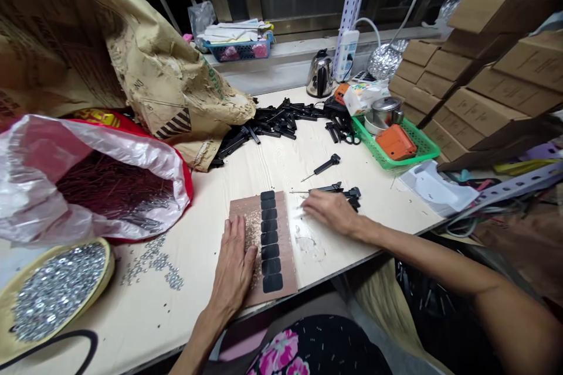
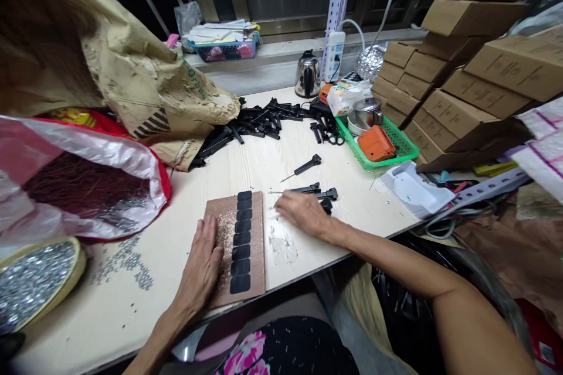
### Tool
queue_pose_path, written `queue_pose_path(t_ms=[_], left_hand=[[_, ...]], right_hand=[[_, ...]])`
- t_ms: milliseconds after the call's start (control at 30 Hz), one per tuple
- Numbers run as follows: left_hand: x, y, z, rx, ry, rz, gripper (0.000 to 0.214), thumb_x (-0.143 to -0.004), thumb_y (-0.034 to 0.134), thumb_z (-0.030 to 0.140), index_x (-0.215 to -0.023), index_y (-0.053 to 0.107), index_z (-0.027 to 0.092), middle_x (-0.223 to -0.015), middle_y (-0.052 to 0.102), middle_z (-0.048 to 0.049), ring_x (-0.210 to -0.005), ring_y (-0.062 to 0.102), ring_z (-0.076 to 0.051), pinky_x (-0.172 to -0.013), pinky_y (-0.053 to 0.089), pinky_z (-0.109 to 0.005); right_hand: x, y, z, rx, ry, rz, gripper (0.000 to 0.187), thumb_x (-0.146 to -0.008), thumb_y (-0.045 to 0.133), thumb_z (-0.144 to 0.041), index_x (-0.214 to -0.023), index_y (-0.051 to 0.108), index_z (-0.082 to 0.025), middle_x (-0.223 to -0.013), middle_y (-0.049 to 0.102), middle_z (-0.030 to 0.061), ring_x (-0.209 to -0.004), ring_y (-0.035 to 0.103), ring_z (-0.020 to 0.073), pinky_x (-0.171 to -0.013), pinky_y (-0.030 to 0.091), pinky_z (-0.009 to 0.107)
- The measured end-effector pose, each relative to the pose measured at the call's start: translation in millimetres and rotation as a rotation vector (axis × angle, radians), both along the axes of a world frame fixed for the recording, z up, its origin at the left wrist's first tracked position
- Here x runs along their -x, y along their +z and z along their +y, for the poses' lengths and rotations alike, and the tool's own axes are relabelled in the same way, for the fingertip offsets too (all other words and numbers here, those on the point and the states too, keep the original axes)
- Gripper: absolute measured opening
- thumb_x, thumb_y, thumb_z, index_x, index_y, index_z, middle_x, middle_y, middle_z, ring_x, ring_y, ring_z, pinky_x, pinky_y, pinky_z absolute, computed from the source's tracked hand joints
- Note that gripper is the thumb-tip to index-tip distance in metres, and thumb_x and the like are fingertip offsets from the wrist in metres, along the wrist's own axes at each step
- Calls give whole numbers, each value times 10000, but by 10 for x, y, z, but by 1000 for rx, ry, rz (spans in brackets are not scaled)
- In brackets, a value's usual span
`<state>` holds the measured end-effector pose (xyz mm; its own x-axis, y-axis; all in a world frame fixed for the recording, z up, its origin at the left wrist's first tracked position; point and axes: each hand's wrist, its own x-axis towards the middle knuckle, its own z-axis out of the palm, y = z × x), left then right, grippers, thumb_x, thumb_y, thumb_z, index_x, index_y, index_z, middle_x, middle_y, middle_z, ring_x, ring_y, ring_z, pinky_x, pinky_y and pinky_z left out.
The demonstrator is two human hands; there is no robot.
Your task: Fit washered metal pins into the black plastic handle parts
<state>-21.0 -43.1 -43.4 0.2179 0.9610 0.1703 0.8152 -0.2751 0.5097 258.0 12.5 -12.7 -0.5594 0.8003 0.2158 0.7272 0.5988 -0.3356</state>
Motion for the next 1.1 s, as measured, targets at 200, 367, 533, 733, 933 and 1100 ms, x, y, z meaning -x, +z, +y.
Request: queue_pose_path(t_ms=[200, 367, 533, 733, 933, 1100], left_hand=[[-2, 5, 13, 41, 13, 28, 602, -945, 299, 353, -1480, 52, 228, -1551, 155, -70, -1426, 61, -240, -1137, 153, -525], [11, -13, 19, 38, 29, 39, 601, -940, 311, 356, -1479, 75, 234, -1551, 162, -57, -1424, 78, -233, -1139, 156, -510], [41, -77, 37, 4, 39, 49, 601, -934, 320, 359, -1477, 104, 221, -1541, 198, -68, -1419, 118, -232, -1136, 176, -503], [54, -83, 40, 11, 57, 70, 599, -933, 309, 373, -1474, 136, 182, -1526, 233, -103, -1404, 189, -239, -1127, 215, -502], [19, -60, 77, 25, 38, 113, 622, -924, 282, 410, -1466, 168, 127, -1521, 236, -128, -1404, 187, -253, -1135, 209, -488], [26, -162, 183, -32, -32, 162, 677, -908, 229, 452, -1454, 177, 55, -1525, 198, -169, -1403, 166, -304, -1131, 196, -511]], right_hand=[[-367, 35, 295, 27, -170, -344, 582, -817, 589, -498, -1275, 436, -172, -1135, 549, 117, -990, 468, 268, -652, 428, 313], [-343, -105, 253, -81, -108, -458, 279, -878, 474, -325, -1068, 532, -129, -987, 564, 124, -983, 430, 284, -785, 382, 398], [-372, -137, 323, -18, -131, -453, 214, -795, 513, -265, -963, 524, -133, -976, 565, 115, -909, 496, 267, -766, 375, 375], [-388, 16, 679, 93, -106, -426, 492, -805, 510, -202, -1277, 371, -179, -1138, 557, 99, -827, 595, 219, -656, 407, 299], [-314, 118, 1090, 86, -178, -486, 239, -825, 424, -71, -993, 588, -112, -1008, 608, 155, -845, 614, 246, -708, 424, 322], [-525, 452, 1130, 135, -234, -448, 217, -848, 469, -186, -1028, 576, -132, -1122, 574, 127, -940, 565, 229, -756, 401, 310]])
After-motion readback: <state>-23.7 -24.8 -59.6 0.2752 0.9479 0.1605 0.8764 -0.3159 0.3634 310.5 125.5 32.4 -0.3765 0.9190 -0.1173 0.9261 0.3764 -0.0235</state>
